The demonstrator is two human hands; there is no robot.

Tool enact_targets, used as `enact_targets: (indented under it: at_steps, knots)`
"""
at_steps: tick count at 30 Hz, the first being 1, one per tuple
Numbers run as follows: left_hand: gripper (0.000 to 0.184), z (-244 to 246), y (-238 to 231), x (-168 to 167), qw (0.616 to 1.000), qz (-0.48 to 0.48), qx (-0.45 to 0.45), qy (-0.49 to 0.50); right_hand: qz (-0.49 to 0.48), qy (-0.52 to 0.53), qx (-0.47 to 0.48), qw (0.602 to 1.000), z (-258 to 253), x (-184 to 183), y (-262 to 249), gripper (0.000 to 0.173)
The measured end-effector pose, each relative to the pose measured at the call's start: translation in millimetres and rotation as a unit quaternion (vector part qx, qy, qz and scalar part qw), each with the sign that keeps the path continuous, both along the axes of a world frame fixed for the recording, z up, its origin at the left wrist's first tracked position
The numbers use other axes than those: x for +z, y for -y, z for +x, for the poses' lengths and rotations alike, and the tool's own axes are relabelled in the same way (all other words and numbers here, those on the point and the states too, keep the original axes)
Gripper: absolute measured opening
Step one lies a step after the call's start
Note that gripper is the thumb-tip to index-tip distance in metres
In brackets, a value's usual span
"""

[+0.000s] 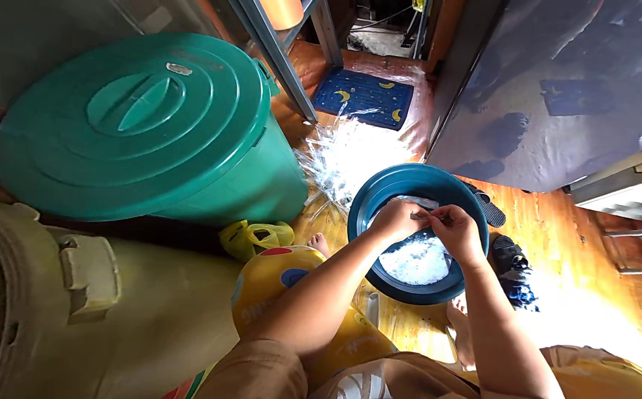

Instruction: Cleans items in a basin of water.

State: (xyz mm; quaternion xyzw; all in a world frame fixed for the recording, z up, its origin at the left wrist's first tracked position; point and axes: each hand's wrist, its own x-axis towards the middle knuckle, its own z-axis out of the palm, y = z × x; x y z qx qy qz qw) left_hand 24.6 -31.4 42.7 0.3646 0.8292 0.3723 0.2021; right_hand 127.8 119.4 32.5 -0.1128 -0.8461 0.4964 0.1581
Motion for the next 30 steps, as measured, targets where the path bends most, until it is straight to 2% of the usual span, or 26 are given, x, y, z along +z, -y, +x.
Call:
enact_targets:
  at_steps: [3, 4, 8, 10, 13, 14, 18, 22, 26, 29, 30]
  knots:
    - [0.016, -0.6, -0.5, 0.9, 1.000, -0.029, 0.005, -0.005, 0.022, 0.010, 0.042, 0.999, 0.6, -5.9, -2.5, 0.036]
    - [0.016, -0.4, -0.6, 0.3, 1.000, -0.029, 0.005, -0.008, 0.023, 0.012, 0.045, 0.999, 0.9, -6.2, -2.4, 0.035]
    - [0.020, 0.9, 1.5, 0.5, 1.000, -0.010, 0.001, -0.023, 0.040, -0.011, 0.018, 0.999, 2.2, -0.5, -1.3, 0.011]
    - [0.021, 1.3, 1.4, 2.6, 1.000, -0.013, 0.005, -0.021, 0.048, -0.029, 0.011, 0.998, 2.6, 0.5, -2.5, 0.014]
    - [0.018, 2.6, 0.2, 4.1, 1.000, -0.013, 0.008, -0.023, 0.044, -0.012, 0.028, 0.999, 2.6, 0.2, -4.1, 0.035]
    - [0.017, 3.4, -0.4, 4.4, 1.000, -0.015, 0.007, -0.022, 0.041, -0.001, 0.032, 0.999, 2.5, 0.0, -3.7, 0.036]
    - [0.021, 3.9, -0.4, 3.2, 0.999, -0.028, -0.001, -0.016, 0.039, 0.017, 0.012, 0.999, 3.2, 4.8, -2.4, 0.020]
    - [0.022, 1.1, 0.0, 2.1, 1.000, -0.020, 0.002, 0.007, 0.056, -0.012, -0.030, 0.998, 7.6, 16.9, -19.1, 0.020]
    - [0.020, 0.5, -0.8, 3.0, 1.000, -0.006, 0.004, 0.016, -0.006, -0.039, -0.045, 0.998, 14.1, 22.9, -42.3, 0.032]
    - [0.026, 0.8, 0.0, 3.9, 0.999, -0.040, -0.006, 0.004, -0.021, 0.027, 0.028, 0.999, 14.4, 23.4, -38.5, 0.049]
    - [0.028, 2.0, 0.4, 2.6, 0.998, -0.053, -0.008, -0.012, -0.002, 0.036, 0.051, 0.998, 12.1, 20.3, -32.0, 0.049]
